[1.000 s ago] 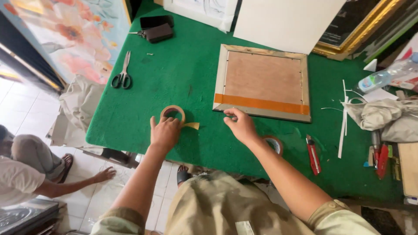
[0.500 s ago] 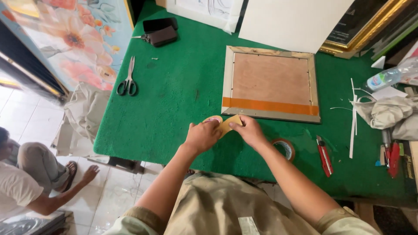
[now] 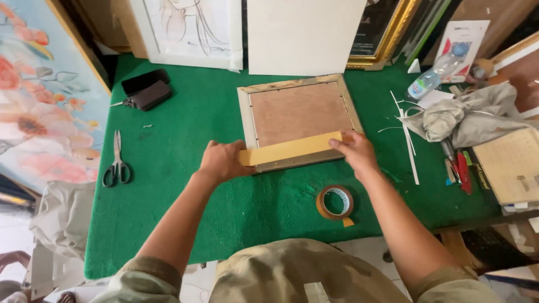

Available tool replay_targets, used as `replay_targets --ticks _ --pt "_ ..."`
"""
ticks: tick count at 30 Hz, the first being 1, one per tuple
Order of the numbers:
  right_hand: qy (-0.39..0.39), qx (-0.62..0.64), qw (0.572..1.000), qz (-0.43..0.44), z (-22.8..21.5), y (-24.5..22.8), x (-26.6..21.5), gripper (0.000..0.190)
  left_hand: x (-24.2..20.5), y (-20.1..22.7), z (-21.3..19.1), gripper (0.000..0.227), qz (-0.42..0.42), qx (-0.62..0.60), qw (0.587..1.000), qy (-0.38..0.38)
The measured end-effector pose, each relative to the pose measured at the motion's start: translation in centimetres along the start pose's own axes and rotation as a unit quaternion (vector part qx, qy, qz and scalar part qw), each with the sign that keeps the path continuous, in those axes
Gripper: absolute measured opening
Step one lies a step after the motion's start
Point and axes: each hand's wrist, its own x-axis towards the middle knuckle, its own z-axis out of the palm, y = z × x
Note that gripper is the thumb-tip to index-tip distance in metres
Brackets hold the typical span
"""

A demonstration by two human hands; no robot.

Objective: Sealing the back of picture frames using adhesive tape, a utility knife, and a cloth for smoothing.

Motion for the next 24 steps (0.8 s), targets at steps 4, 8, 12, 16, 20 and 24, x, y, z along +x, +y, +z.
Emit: replay_targets --ticks 4,8,12,16,20,24 --pt "0.058 0.039 0.997 0.037 -4.4 3.9 3.7 0.058 0.5 -1.4 -2.4 0.068 -0.038 -0.003 0.998 -0.053" --pt "0.087 0.019 0.995 0.047 -6.9 6.4 5.5 0.036 1.8 -2.7 -1.7 0.056 -0.089 -0.014 0.991 -0.103" --pt "0.058 0.013 0.993 0.106 -7.6 7.8 5.8 0.035 3.6 -3.6 1.4 0.062 -0.115 -0.006 0.987 -0.109" --pt "0.081 -0.025 0.995 0.056 -7.3 10.9 7.2 0.027 3.8 -2.7 2.7 0.054 -0.119 0.0 0.986 -0.116" --pt "0.101 -0.095 0.99 0.033 -7.0 12.8 8.3 0.026 5.0 -2.4 4.6 0.049 -0.135 -0.006 0.984 -0.112" --pt "0.11 -0.139 0.983 0.036 -6.8 15.2 10.0 0.027 5.8 -1.9 6.5 0.039 -0.159 -0.01 0.983 -0.087"
